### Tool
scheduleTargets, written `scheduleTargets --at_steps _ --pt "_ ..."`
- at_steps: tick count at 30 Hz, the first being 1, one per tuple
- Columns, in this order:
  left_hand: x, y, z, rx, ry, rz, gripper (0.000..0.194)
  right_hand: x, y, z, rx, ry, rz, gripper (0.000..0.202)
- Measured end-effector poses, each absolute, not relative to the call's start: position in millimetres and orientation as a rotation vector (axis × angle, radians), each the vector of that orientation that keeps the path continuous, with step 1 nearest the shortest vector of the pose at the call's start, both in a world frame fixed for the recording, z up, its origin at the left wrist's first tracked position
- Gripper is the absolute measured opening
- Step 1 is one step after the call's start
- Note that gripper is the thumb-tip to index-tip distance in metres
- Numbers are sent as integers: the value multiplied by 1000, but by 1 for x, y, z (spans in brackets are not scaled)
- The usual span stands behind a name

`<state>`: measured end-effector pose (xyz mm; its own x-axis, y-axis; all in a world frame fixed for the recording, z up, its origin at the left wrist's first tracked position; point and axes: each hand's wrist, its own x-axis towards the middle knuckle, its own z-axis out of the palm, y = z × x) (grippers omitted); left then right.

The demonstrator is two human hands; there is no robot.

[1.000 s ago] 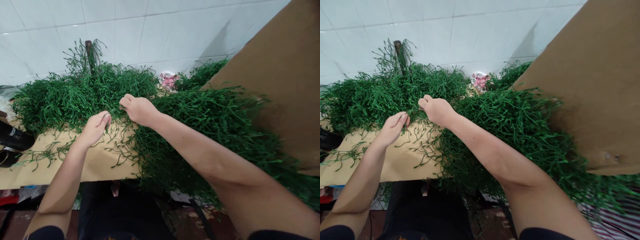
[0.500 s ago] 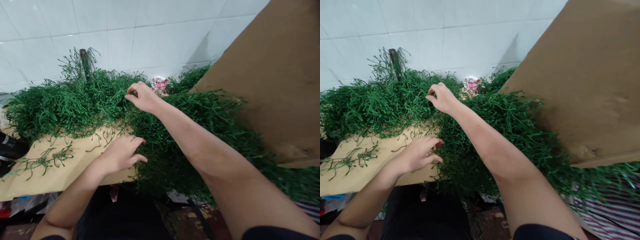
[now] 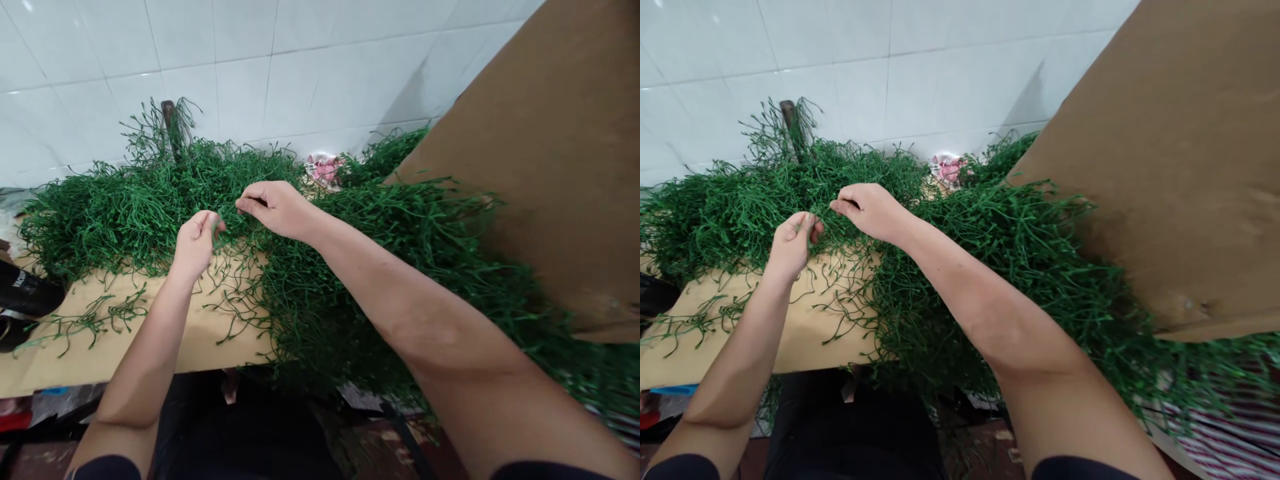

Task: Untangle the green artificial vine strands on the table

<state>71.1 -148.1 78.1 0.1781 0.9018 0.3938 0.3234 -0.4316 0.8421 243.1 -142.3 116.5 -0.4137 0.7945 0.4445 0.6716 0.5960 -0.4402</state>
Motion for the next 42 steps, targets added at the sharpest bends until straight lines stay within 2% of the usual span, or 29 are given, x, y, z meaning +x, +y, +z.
scheduleTargets --at_steps 3,6,12,16,19,21,24,26,27,28,31,36,39,42 --pt "67 -154 73 1932 1173 1185 32 242 -139 112 -1296 -2284 -136 28" --pt "59 -175 76 2088 1184 1116 34 254 -121 107 -1410 -2343 -272 27" --pt "41 -224 95 2438 930 993 36 305 -85 113 -1700 -1779 -3 29" --pt "60 -224 94 2480 836 704 20 287 -102 120 -1464 -1994 133 22" --pt "79 -218 92 2574 733 396 21 263 -120 127 -1281 -2149 259 18" --pt "81 -212 92 2509 808 492 20 256 -129 133 -1280 -2191 357 20" --pt "72 -194 91 2194 1151 1093 20 255 -138 137 -1266 -2209 478 23" --pt "67 -178 89 1990 1277 1384 39 254 -142 137 -1214 -2223 534 25" --pt "67 -171 88 1937 1273 1421 46 252 -143 136 -1181 -2235 547 27" --pt "68 -164 86 1912 1237 1388 45 249 -144 134 -1146 -2252 544 29" --pt "76 -154 83 1883 1110 1150 24 240 -145 129 -1066 -2293 410 32" --pt "74 -167 78 2025 1241 1054 29 241 -128 119 -1118 -2338 22 26" --pt "61 -188 79 2235 1245 1009 32 268 -106 116 -1374 -2083 -40 28" --pt "50 -207 80 2389 1107 916 36 298 -92 116 -1667 -1751 38 32"
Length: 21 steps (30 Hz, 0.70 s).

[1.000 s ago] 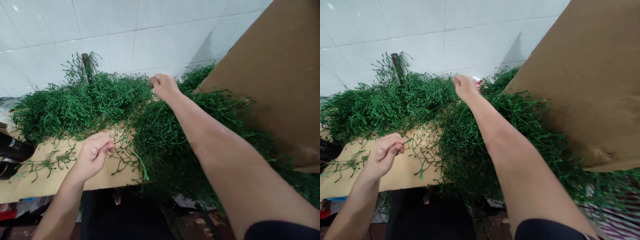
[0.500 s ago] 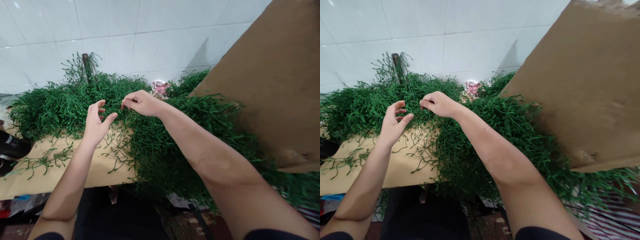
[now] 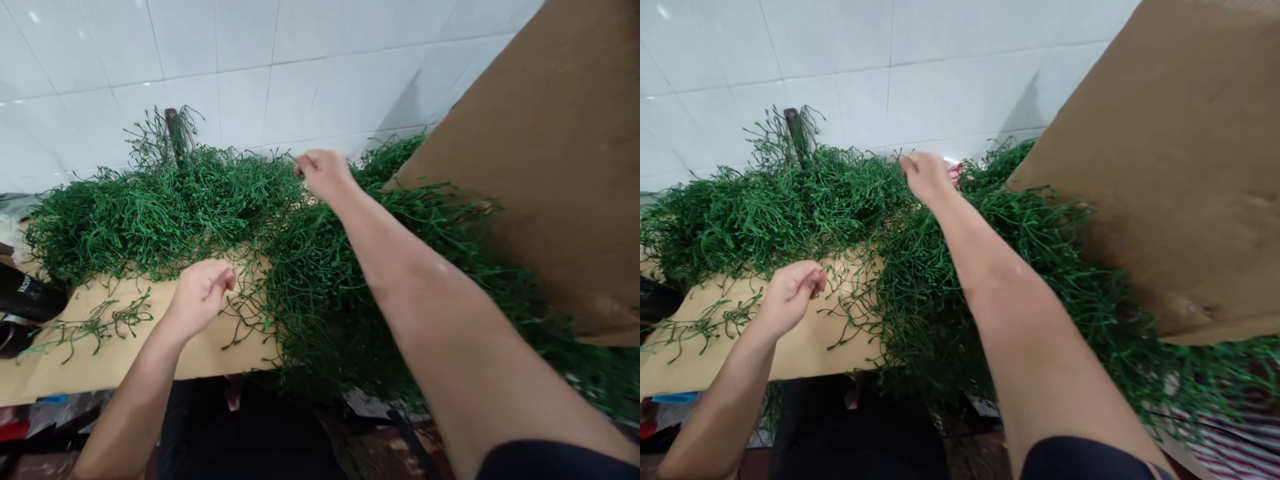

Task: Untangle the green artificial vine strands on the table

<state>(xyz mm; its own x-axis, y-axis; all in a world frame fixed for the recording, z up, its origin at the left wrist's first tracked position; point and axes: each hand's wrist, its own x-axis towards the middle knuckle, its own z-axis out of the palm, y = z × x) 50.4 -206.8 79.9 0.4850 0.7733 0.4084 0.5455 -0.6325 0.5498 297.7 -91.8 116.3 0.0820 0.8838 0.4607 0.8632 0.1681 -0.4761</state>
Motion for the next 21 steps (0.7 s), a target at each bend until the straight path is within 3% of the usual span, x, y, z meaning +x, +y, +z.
scheduleTargets --at_steps 4,8,11,14,16,21 --pt "57 -205 74 2468 1048 705 24 295 -105 119 -1481 -1974 250 28" --pt "74 -181 66 2326 1240 936 50 267 -128 125 -1255 -2178 385 21" --pt "81 -165 66 2028 1263 1198 56 255 -137 128 -1184 -2215 498 23" --pt "87 -156 69 1793 1054 1199 36 250 -141 127 -1079 -2275 534 28" --pt "88 -154 70 1707 979 1178 27 247 -142 126 -1042 -2307 513 30" --pt "84 -156 65 1757 1022 1193 30 245 -133 120 -1160 -2179 117 27"
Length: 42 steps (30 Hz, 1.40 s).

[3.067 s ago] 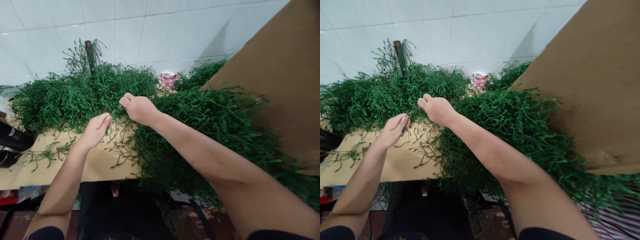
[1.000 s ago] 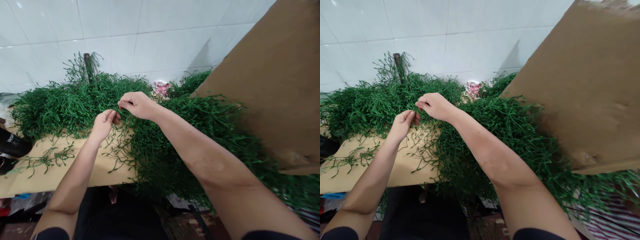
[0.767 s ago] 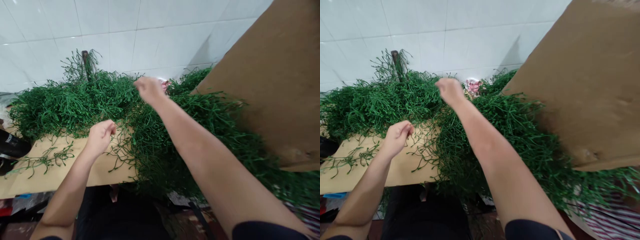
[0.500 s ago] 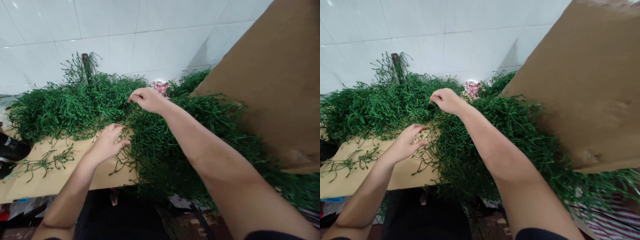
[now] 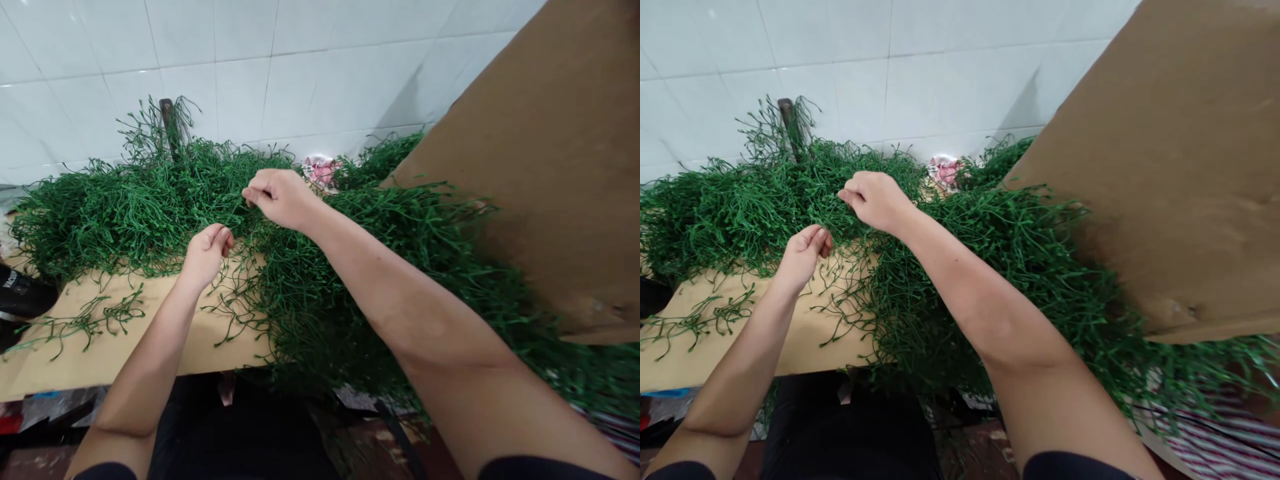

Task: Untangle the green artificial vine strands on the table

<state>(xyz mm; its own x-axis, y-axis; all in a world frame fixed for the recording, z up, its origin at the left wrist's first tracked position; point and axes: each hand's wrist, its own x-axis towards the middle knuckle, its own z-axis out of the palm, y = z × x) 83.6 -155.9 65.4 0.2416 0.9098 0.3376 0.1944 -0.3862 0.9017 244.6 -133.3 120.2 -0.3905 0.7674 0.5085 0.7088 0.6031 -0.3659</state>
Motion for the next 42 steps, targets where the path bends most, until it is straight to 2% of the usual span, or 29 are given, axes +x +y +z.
scheduleTargets --at_steps 6,8,11,13,16,21,25,27,30,33,36,40,42 --pt "76 -185 72 2087 995 1145 36 261 -96 112 -1362 -1989 97 33" --pt "71 -200 75 2265 856 1065 39 279 -81 111 -1525 -1743 131 35" --pt "62 -207 72 2409 806 902 36 299 -77 113 -1510 -1595 264 36" --pt "60 -197 67 2414 957 861 28 297 -88 118 -1406 -1694 347 34" --pt "67 -173 60 2314 1194 980 54 275 -114 128 -1233 -1983 444 26" --pt "85 -153 69 1896 1110 1215 52 250 -137 135 -1168 -2180 529 27" --pt "95 -152 76 1632 975 1133 31 243 -145 132 -1166 -2229 446 32" --pt "96 -152 76 1585 955 1131 27 240 -146 131 -1192 -2248 364 34" --pt "93 -160 75 1642 949 1208 29 246 -136 129 -1252 -2208 224 35" --pt "87 -178 77 1902 898 1221 30 269 -112 127 -1513 -1859 111 36" --pt "83 -196 79 2273 783 1023 29 293 -94 133 -1700 -1521 92 36" --pt "87 -190 66 2398 891 807 18 291 -106 165 -1670 -1659 -72 30" --pt "90 -179 55 2318 1005 868 36 280 -119 190 -1544 -1735 -117 30"
